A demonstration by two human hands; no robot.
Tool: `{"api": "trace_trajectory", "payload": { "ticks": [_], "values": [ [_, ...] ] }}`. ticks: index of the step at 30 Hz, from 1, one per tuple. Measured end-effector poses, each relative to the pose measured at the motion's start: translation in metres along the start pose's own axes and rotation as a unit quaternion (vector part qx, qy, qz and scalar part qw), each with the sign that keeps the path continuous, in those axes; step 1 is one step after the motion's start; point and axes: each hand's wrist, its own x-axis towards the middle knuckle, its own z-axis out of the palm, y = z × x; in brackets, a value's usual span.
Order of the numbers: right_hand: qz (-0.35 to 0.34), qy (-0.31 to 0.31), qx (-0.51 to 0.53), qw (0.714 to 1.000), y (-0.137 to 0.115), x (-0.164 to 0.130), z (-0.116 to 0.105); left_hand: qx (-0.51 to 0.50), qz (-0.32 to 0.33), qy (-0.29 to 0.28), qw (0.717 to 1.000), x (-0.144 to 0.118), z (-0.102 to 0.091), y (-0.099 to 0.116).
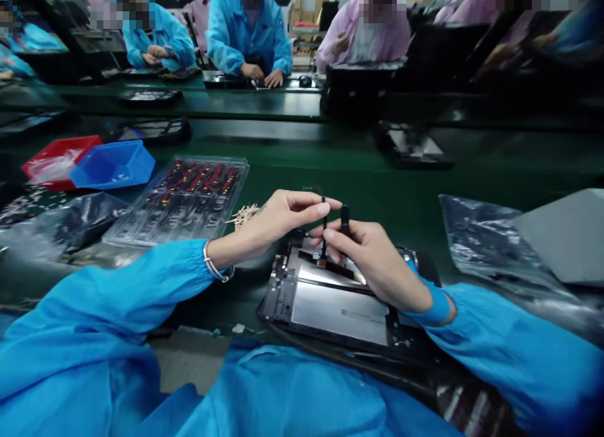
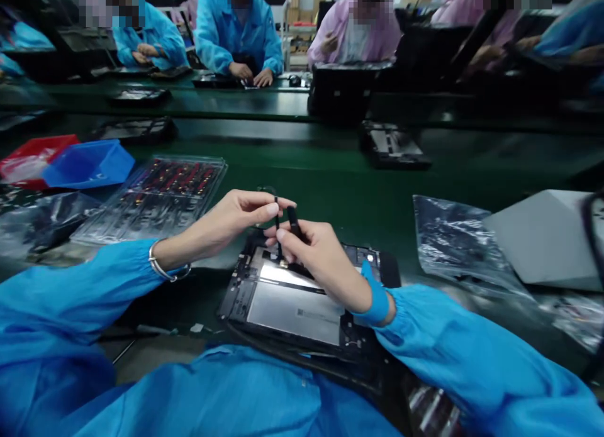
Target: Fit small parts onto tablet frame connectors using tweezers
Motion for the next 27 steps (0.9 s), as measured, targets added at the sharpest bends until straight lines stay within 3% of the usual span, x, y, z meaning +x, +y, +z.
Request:
{"api": "trace_trajectory", "payload": {
  "ticks": [3,6,9,13,15,17,19,21,22,24,27],
  "values": [
    [-0.03,0.044,-0.029,0.998,-0.004,0.003,-0.006,-0.016,0.005,0.0,1.0,0.009,0.007,0.011],
    [-0.099,0.082,-0.07,0.989,-0.009,0.007,-0.015,0.13,0.007,-0.058,0.99,0.016,-0.002,0.021],
    [-0.145,0.073,-0.121,0.979,-0.012,0.009,-0.021,0.26,-0.005,-0.135,0.956,0.02,-0.008,0.027],
    [-0.178,0.098,-0.165,0.965,-0.011,0.01,-0.022,0.332,0.039,-0.173,0.926,0.022,-0.007,0.026],
    [-0.172,0.104,-0.136,0.97,-0.011,0.011,-0.021,0.338,0.113,-0.126,0.926,0.02,-0.006,0.025],
    [-0.162,0.107,-0.098,0.976,-0.013,0.01,-0.021,0.387,0.214,-0.032,0.896,0.017,-0.004,0.024],
    [-0.161,0.112,-0.08,0.977,-0.015,0.009,-0.02,0.474,0.326,0.049,0.816,0.013,-0.001,0.024],
    [-0.169,0.119,-0.078,0.975,-0.017,0.008,-0.02,0.545,0.4,0.075,0.733,0.011,0.003,0.024],
    [-0.173,0.121,-0.079,0.974,-0.018,0.007,-0.019,0.564,0.419,0.078,0.708,0.01,0.004,0.025],
    [-0.178,0.122,-0.084,0.973,-0.02,0.005,-0.018,0.579,0.424,0.085,0.691,0.008,0.007,0.025],
    [-0.178,0.119,-0.103,0.971,-0.021,0.002,-0.017,0.58,0.405,0.095,0.7,0.006,0.009,0.027]
  ]
}}
